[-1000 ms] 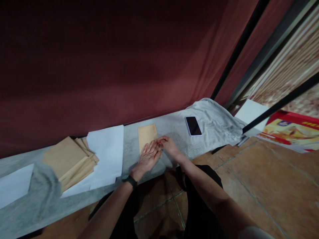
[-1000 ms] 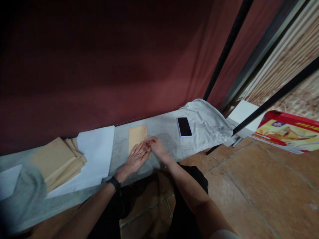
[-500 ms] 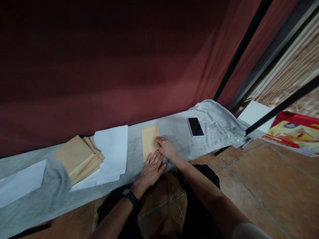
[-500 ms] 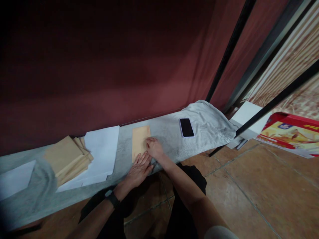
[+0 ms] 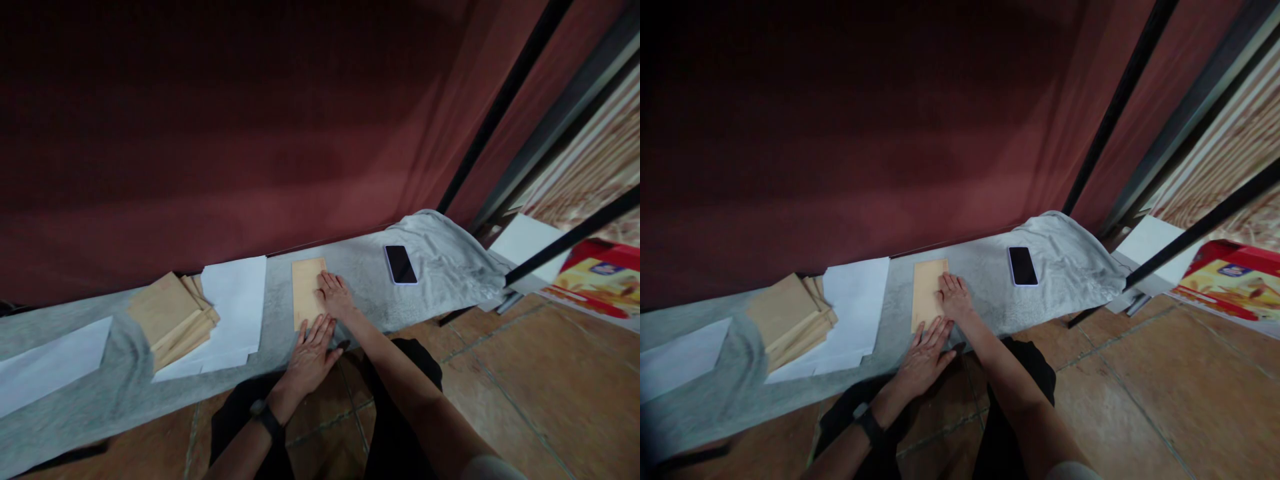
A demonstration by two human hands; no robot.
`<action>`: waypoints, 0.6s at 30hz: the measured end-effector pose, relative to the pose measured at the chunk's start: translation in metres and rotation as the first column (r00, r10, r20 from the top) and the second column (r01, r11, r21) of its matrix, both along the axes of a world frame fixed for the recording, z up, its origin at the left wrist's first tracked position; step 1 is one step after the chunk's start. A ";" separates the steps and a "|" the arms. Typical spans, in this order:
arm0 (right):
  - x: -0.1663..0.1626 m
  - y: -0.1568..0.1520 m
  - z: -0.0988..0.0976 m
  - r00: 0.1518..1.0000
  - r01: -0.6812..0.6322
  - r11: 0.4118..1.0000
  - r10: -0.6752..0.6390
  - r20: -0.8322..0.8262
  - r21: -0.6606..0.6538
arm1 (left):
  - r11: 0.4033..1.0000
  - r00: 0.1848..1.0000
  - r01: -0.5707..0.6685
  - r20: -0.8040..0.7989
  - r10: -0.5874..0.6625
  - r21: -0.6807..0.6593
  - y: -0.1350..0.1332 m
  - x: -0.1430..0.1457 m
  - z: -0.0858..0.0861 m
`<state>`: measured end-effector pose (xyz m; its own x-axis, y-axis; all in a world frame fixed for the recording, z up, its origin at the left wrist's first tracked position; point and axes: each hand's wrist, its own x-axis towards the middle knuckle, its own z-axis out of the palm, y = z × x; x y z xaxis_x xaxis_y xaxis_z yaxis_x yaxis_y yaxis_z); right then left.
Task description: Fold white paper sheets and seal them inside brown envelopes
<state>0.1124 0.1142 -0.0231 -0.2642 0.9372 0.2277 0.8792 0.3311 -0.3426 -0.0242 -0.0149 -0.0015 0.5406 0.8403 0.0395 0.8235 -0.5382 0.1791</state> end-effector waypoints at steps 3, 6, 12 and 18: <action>-0.003 0.003 0.004 1.000 0.024 1.000 -0.024 0.007 -0.017 | 1.000 1.000 -0.008 0.029 0.008 -0.012 0.000 -0.002 0.002; 0.001 0.007 0.013 0.993 0.114 0.993 -0.115 -0.026 -0.033 | 0.992 0.982 -0.125 0.144 0.125 -0.008 0.011 -0.012 -0.001; 0.016 0.014 0.025 0.950 0.297 0.945 -0.307 -0.057 -0.134 | 0.851 0.819 -0.525 0.289 0.496 0.028 0.042 -0.036 -0.015; 0.013 0.012 0.028 0.949 0.279 0.924 -0.306 -0.070 -0.261 | 0.852 0.802 -0.520 0.307 0.512 -0.063 0.040 -0.023 -0.013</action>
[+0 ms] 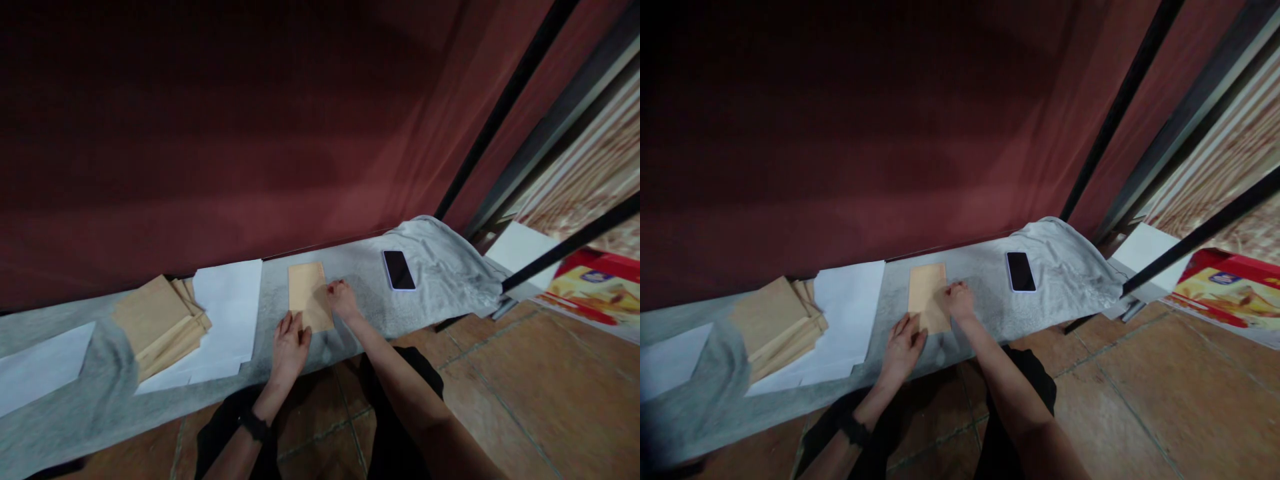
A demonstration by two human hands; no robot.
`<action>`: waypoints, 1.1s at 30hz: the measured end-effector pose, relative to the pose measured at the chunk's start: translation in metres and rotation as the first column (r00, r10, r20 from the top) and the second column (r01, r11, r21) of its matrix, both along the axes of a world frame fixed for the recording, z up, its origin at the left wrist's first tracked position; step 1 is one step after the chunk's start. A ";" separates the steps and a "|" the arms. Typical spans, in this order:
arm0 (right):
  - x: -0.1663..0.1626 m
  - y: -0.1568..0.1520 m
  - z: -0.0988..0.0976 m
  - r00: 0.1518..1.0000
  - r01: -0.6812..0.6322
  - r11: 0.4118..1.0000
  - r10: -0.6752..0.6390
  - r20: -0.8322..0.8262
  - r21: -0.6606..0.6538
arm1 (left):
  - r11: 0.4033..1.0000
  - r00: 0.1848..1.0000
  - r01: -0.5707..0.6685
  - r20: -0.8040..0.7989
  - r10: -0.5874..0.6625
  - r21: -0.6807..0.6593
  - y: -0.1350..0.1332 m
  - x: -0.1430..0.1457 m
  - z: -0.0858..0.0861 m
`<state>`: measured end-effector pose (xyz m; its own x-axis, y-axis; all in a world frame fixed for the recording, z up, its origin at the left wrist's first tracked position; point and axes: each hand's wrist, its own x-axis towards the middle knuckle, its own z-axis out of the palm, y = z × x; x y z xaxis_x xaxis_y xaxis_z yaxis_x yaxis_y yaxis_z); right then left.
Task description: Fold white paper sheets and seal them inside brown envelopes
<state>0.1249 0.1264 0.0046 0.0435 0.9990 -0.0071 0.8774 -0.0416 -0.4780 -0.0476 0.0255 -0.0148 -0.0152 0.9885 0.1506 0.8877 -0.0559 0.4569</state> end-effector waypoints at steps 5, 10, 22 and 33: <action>-0.002 -0.001 0.005 0.998 0.044 0.998 -0.045 -0.036 -0.044 | 0.999 0.986 -0.035 0.159 0.040 -0.034 0.003 0.001 0.006; -0.005 -0.004 0.008 0.993 0.098 0.994 -0.101 -0.059 -0.053 | 0.983 0.916 -0.104 0.371 0.153 -0.149 0.016 -0.005 0.006; -0.029 -0.040 -0.007 0.995 -0.030 0.975 0.010 0.094 0.219 | 0.978 0.930 -0.190 0.305 0.207 -0.087 0.039 -0.004 0.004; -0.037 -0.057 -0.028 0.977 -0.192 0.949 0.160 0.142 0.250 | 0.972 0.928 -0.213 0.292 0.232 -0.096 0.054 -0.001 0.007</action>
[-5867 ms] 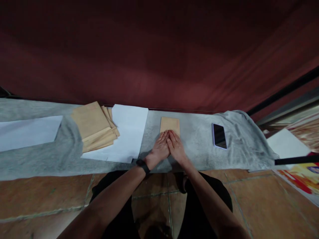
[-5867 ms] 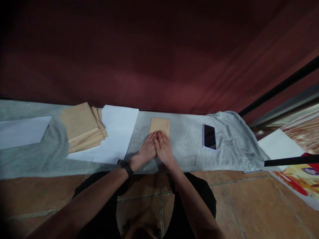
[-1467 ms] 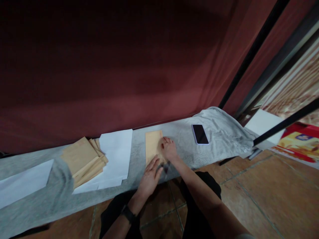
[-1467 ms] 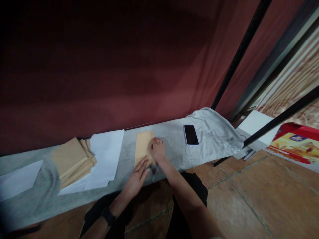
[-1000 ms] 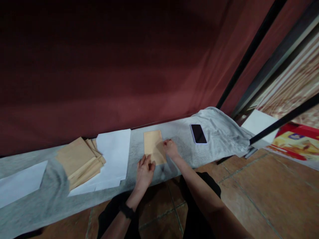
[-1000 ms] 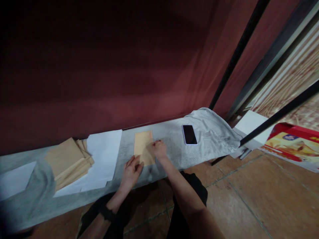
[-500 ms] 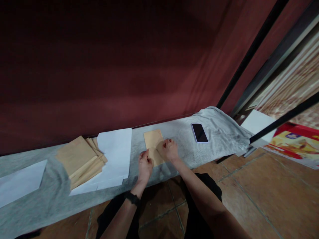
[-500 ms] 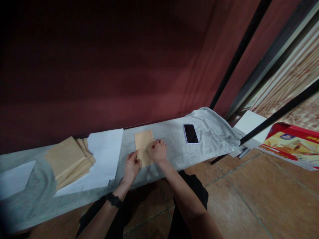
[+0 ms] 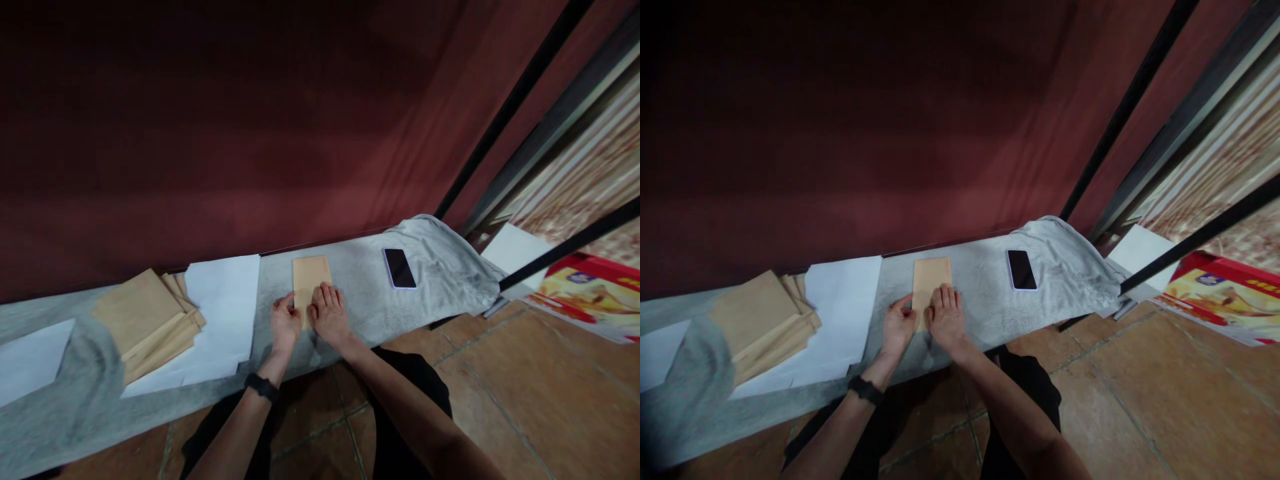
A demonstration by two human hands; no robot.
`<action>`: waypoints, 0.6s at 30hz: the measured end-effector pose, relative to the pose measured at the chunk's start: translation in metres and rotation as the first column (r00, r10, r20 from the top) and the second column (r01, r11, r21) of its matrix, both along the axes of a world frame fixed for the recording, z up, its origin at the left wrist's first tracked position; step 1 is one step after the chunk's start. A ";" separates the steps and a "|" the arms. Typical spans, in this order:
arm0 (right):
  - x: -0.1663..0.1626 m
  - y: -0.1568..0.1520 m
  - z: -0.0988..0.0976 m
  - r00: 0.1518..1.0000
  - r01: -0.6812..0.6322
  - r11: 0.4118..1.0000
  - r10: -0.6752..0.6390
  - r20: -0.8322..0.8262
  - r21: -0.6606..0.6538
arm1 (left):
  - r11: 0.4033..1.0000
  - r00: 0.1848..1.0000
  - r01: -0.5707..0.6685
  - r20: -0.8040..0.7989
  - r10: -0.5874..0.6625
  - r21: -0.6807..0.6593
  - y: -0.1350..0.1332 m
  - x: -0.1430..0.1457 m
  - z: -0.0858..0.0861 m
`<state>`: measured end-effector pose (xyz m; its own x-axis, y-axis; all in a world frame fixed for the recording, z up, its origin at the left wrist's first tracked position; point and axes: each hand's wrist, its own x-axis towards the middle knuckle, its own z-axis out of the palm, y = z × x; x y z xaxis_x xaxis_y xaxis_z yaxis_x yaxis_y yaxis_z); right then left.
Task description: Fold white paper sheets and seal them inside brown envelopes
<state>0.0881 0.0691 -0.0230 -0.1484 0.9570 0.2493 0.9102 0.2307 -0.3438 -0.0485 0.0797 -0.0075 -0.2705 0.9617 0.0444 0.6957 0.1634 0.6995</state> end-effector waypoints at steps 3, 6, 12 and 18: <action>0.003 0.003 -0.003 0.999 -0.050 0.999 0.050 0.014 -0.010 | 0.999 0.995 0.025 -0.097 -0.022 0.028 -0.002 0.009 0.004; 0.008 0.006 -0.004 0.993 -0.117 0.993 0.118 0.028 -0.015 | 0.995 0.973 0.097 -0.209 -0.098 -0.012 0.000 0.018 0.014; 0.015 0.007 0.003 0.988 -0.152 0.987 0.153 0.004 -0.044 | 0.979 0.964 0.163 -0.193 -0.185 -0.122 0.014 0.008 0.023; 0.011 0.001 0.003 0.989 -0.148 0.988 0.147 -0.034 -0.040 | 0.989 0.982 0.124 -0.131 -0.135 -0.085 0.014 -0.007 0.012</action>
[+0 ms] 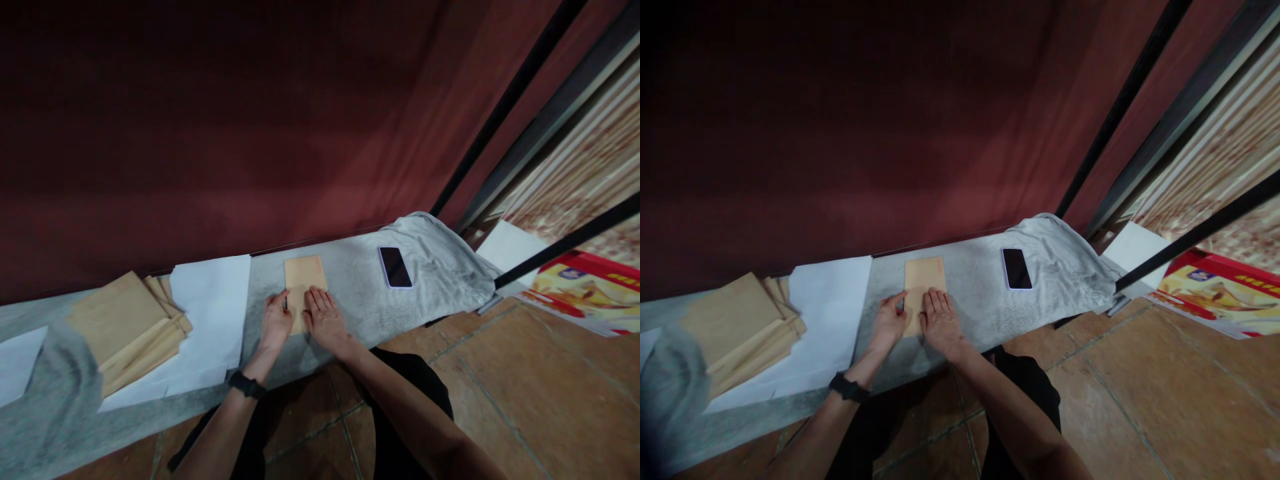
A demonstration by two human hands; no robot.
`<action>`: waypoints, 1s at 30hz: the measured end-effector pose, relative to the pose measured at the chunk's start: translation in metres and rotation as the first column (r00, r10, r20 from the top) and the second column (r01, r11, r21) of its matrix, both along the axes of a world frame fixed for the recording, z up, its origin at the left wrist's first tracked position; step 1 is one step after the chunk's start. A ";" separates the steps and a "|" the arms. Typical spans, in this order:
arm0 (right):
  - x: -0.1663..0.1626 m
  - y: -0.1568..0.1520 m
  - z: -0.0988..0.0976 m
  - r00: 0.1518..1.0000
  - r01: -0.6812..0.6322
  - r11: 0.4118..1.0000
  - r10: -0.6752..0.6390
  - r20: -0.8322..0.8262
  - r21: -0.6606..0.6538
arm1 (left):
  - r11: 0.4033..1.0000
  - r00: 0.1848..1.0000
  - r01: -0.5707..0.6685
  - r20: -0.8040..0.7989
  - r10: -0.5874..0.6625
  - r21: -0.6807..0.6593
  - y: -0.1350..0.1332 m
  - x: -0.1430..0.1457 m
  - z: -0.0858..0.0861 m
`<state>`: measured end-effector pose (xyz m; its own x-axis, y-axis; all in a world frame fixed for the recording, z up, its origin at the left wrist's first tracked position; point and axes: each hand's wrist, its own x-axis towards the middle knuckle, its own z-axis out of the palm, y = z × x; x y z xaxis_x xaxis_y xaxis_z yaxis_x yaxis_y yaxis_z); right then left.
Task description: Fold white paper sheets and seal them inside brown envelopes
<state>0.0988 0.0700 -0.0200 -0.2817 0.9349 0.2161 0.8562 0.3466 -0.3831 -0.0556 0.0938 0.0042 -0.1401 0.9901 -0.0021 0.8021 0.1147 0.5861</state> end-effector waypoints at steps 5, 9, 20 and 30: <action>-0.005 -0.006 -0.004 0.999 -0.039 0.999 0.039 -0.010 0.006 | 0.982 0.994 0.092 -0.074 -0.081 0.163 0.005 0.015 -0.007; -0.008 -0.011 -0.005 0.992 -0.125 0.991 0.126 0.016 -0.037 | 0.898 0.903 0.426 -0.113 -0.415 0.112 0.028 0.040 -0.011; 0.004 0.001 0.024 0.793 -0.520 0.843 0.415 -0.446 -0.140 | 0.812 0.754 0.583 -0.377 -0.538 0.008 0.072 0.047 -0.021; 0.029 0.025 0.033 0.497 -0.247 0.864 -0.275 -0.823 -0.439 | 0.806 0.724 0.590 -0.405 -0.559 -0.057 0.029 0.035 -0.025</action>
